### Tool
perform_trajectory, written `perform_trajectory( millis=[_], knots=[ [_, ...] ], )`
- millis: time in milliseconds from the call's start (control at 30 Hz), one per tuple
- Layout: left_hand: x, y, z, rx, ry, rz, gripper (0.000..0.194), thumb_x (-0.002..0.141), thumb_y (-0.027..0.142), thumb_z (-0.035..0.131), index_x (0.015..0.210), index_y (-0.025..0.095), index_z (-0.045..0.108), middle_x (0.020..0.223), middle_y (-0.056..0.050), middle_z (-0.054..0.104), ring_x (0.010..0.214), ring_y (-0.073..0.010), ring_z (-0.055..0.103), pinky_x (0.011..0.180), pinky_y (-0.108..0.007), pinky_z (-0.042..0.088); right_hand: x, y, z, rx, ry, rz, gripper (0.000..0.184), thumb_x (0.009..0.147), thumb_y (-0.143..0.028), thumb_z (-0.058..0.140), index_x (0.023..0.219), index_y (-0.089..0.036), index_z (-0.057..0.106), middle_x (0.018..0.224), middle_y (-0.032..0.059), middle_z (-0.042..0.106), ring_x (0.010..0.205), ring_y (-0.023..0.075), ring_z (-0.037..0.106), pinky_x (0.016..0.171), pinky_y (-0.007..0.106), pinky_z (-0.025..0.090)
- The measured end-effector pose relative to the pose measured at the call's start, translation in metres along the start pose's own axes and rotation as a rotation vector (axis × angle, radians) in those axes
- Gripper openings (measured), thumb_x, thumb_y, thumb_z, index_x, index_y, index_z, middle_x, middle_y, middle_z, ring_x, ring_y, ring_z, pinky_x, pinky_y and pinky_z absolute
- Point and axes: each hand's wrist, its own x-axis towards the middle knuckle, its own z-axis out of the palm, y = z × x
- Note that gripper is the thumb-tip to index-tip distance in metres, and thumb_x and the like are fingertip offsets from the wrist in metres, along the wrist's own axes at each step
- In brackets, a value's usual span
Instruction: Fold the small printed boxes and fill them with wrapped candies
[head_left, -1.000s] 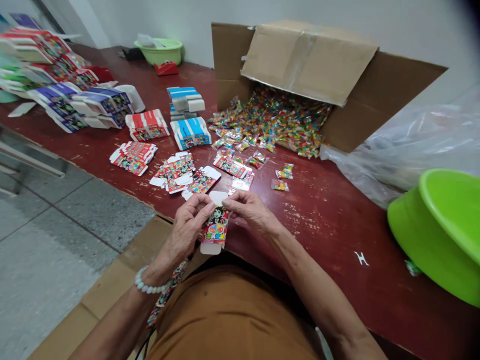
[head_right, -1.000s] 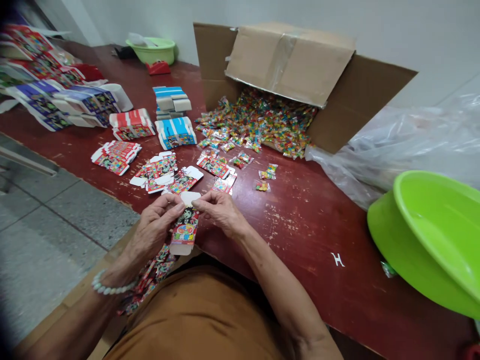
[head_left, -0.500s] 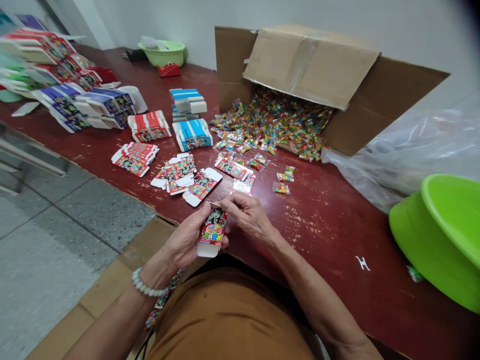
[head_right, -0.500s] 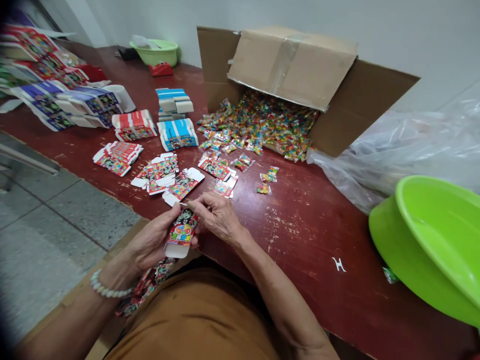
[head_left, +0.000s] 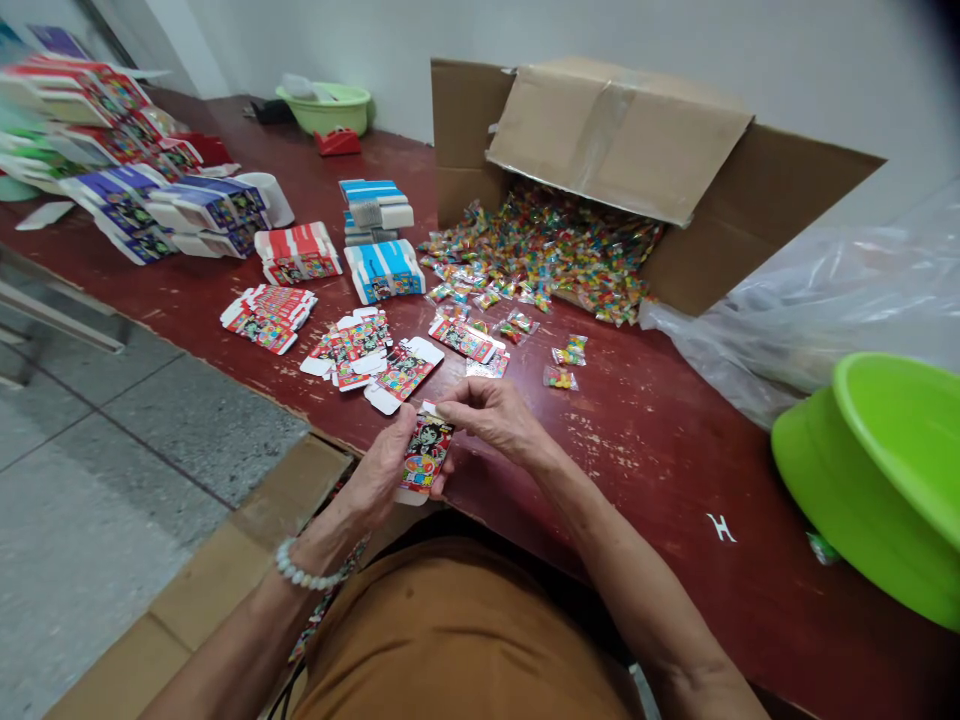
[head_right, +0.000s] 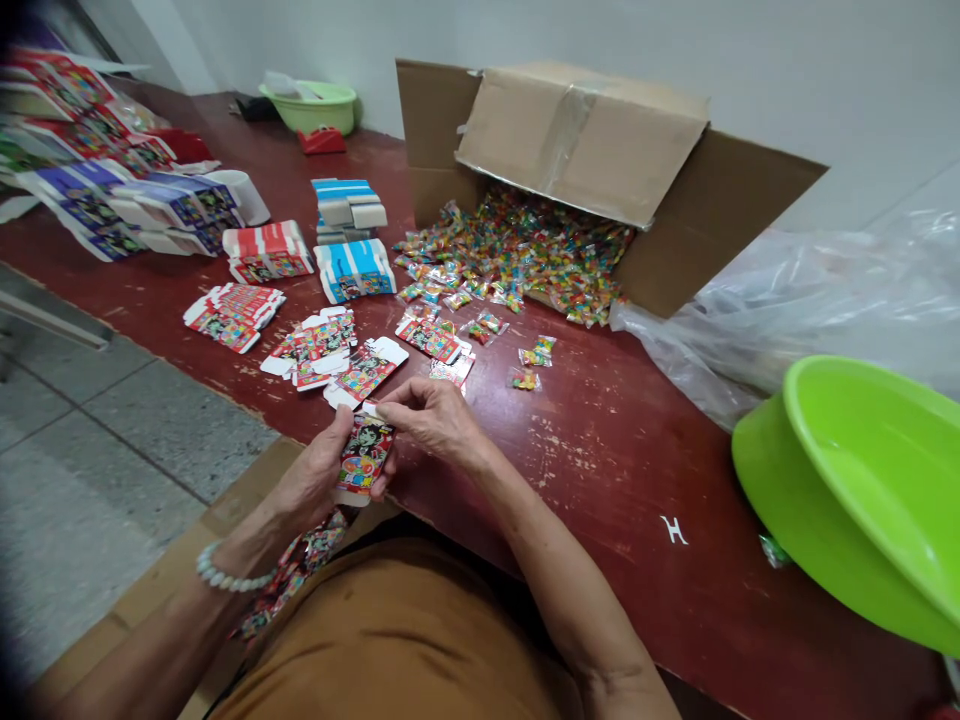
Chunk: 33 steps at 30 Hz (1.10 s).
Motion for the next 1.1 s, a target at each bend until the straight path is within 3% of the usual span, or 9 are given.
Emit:
perform_trajectory(
  millis=[200, 367, 467, 567, 667, 767, 867, 967, 1100],
  knots=[
    [0.001, -0.005, -0.002, 0.033, 0.033, 0.019, 0.068, 0.078, 0.079, 0.052, 0.078, 0.012, 0.066, 0.057, -0.006, 0.066, 0.039, -0.0128, 0.057, 0.040, -0.022, 0.044, -0.010, 0.002, -0.001, -0.103, -0.130, -0.168, 0.018, 0.086, -0.034, 0.064, 0.083, -0.018, 0.070, 0.080, 0.0014, 0.068, 0.068, 0.0120, 0.059, 0.062, 0.023, 0.046],
    [0.004, -0.006, 0.009, -0.117, 0.066, 0.003, 0.059, 0.083, 0.065, 0.061, 0.124, 0.023, 0.056, 0.061, 0.001, 0.066, 0.042, -0.0154, 0.059, 0.041, -0.025, 0.049, -0.022, 0.018, 0.005, -0.056, -0.165, -0.183, 0.021, 0.093, -0.036, 0.058, 0.108, -0.025, 0.067, 0.114, 0.0044, 0.065, 0.068, 0.0105, 0.060, 0.064, 0.027, 0.052],
    [-0.003, -0.010, 0.022, -0.254, 0.057, -0.032, 0.051, 0.081, 0.049, 0.073, 0.122, 0.026, 0.054, 0.076, -0.001, 0.072, 0.058, -0.0182, 0.068, 0.056, -0.030, 0.058, -0.019, 0.023, -0.019, -0.343, -0.046, -0.235, 0.023, 0.094, -0.031, 0.058, 0.114, -0.026, 0.068, 0.114, 0.0044, 0.065, 0.091, 0.0148, 0.063, 0.085, 0.031, 0.051],
    [-0.020, -0.019, 0.029, -0.373, -0.056, -0.159, 0.047, 0.077, 0.038, 0.080, 0.116, 0.024, 0.057, 0.100, -0.008, 0.074, 0.087, -0.0244, 0.073, 0.078, -0.036, 0.058, -0.012, 0.024, -0.070, -0.720, 0.356, 0.039, 0.019, 0.094, -0.032, 0.058, 0.107, -0.025, 0.070, 0.108, 0.0038, 0.067, 0.101, 0.0166, 0.062, 0.093, 0.030, 0.048],
    [-0.037, -0.030, 0.015, -0.327, -0.184, -0.347, 0.040, 0.073, 0.035, 0.083, 0.105, 0.020, 0.063, 0.105, -0.008, 0.073, 0.090, -0.0244, 0.071, 0.080, -0.037, 0.055, -0.010, 0.032, -0.116, -0.840, 0.649, 0.236, 0.033, 0.091, -0.038, 0.061, 0.113, -0.013, 0.067, 0.117, 0.0178, 0.060, 0.115, 0.0312, 0.056, 0.100, 0.048, 0.042],
    [-0.042, -0.032, -0.021, -0.099, -0.210, -0.319, 0.032, 0.069, 0.032, 0.086, 0.086, 0.018, 0.063, 0.079, 0.001, 0.070, 0.071, -0.0138, 0.064, 0.071, -0.025, 0.050, -0.009, 0.046, -0.135, -0.855, 0.750, 0.333, 0.044, 0.084, -0.047, 0.067, 0.112, -0.014, 0.068, 0.121, 0.0212, 0.056, 0.120, 0.0398, 0.052, 0.099, 0.057, 0.038],
    [-0.042, -0.024, -0.057, 0.231, -0.363, -0.341, 0.034, 0.065, 0.034, 0.087, 0.086, 0.019, 0.065, 0.074, 0.003, 0.067, 0.066, -0.0110, 0.057, 0.061, -0.020, 0.042, -0.003, 0.057, -0.137, -0.822, 0.782, 0.355, 0.038, 0.077, -0.047, 0.073, 0.104, -0.020, 0.070, 0.119, 0.0151, 0.059, 0.119, 0.0379, 0.052, 0.099, 0.056, 0.038],
    [-0.044, -0.017, -0.072, 0.461, -0.520, -0.460, 0.035, 0.062, 0.032, 0.085, 0.090, 0.020, 0.068, 0.080, 0.003, 0.068, 0.069, -0.0130, 0.057, 0.063, -0.022, 0.043, 0.005, 0.059, -0.137, -0.734, 0.772, 0.332, 0.031, 0.070, -0.039, 0.077, 0.093, -0.021, 0.068, 0.101, 0.0080, 0.066, 0.105, 0.0312, 0.060, 0.094, 0.049, 0.042],
    [-0.045, -0.015, -0.058, 0.334, -0.335, -0.375, 0.038, 0.069, 0.036, 0.080, 0.099, 0.022, 0.061, 0.091, -0.001, 0.070, 0.077, -0.0168, 0.063, 0.067, -0.025, 0.048, 0.000, 0.049, -0.116, -0.563, 0.663, 0.217, 0.028, 0.072, -0.034, 0.073, 0.093, -0.019, 0.063, 0.084, 0.0014, 0.067, 0.081, 0.0195, 0.064, 0.079, 0.034, 0.048]
  ],
)
